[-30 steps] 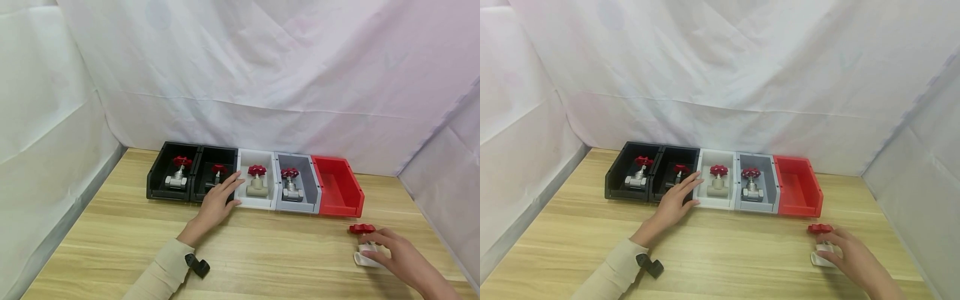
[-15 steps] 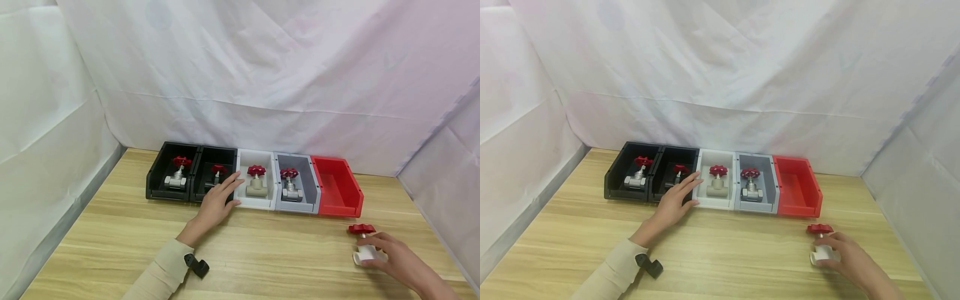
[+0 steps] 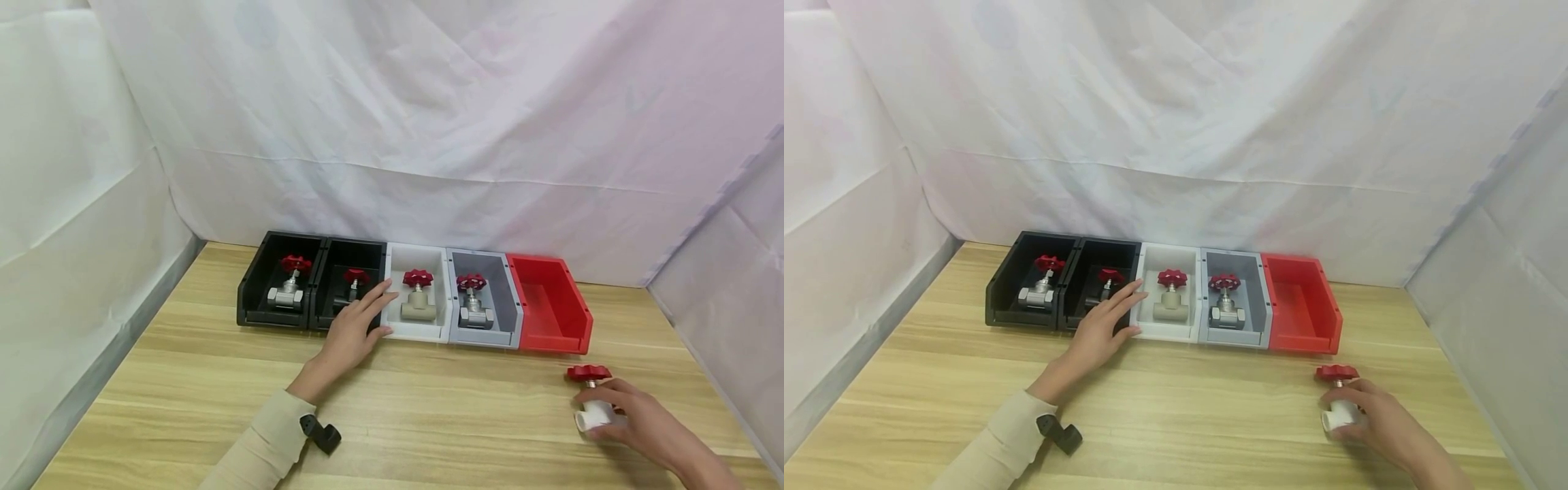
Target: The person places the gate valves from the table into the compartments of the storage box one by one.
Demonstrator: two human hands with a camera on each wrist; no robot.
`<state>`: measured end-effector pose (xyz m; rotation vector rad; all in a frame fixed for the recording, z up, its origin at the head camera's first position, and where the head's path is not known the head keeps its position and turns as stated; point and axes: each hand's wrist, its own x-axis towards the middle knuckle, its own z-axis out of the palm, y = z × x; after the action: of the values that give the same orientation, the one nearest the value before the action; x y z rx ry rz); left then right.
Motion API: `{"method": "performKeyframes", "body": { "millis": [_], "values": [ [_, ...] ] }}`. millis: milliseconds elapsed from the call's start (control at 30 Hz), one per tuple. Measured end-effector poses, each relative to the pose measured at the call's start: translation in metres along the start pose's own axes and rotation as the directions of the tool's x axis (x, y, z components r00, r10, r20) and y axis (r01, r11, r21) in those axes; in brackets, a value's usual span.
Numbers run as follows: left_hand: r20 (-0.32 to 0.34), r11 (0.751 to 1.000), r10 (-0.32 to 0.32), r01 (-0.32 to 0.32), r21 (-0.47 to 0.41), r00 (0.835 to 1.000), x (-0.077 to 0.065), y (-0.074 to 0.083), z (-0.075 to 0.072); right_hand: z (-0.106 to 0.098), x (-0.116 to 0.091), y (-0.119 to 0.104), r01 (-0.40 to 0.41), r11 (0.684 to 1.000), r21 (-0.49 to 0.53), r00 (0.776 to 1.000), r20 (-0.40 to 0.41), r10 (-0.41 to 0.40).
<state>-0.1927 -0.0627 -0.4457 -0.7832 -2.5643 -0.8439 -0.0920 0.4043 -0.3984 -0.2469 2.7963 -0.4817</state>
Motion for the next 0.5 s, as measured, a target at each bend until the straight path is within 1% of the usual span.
{"method": "performKeyframes", "body": {
  "millis": [133, 233, 367, 500],
  "values": [
    [0.002, 1.0, -0.003, 0.003, 0.008, 1.0, 0.0, -0.0004, 0.0008, 0.0036, -0.0007, 0.0027, 0.027, 0.999, 0.038, 0.999, -0.022, -0.026],
    [-0.001, 1.0, -0.002, 0.002, 0.013, 1.0, -0.0002, -0.0007, 0.0017, 0.0067, -0.0021, 0.0049, 0.065, 0.997, 0.048, 0.997, -0.055, -0.062],
    [-0.008, 1.0, 0.003, -0.002, 0.014, 1.0, -0.0003, -0.001, 0.0021, 0.0083, -0.002, 0.0067, 0.075, 0.996, 0.052, 0.995, -0.069, -0.071],
    [-0.014, 1.0, 0.008, -0.008, 0.007, 1.0, -0.0004, -0.0009, 0.0015, 0.0093, 0.0004, 0.0084, 0.051, 0.995, 0.083, 0.998, -0.044, -0.047]
  ]
}}
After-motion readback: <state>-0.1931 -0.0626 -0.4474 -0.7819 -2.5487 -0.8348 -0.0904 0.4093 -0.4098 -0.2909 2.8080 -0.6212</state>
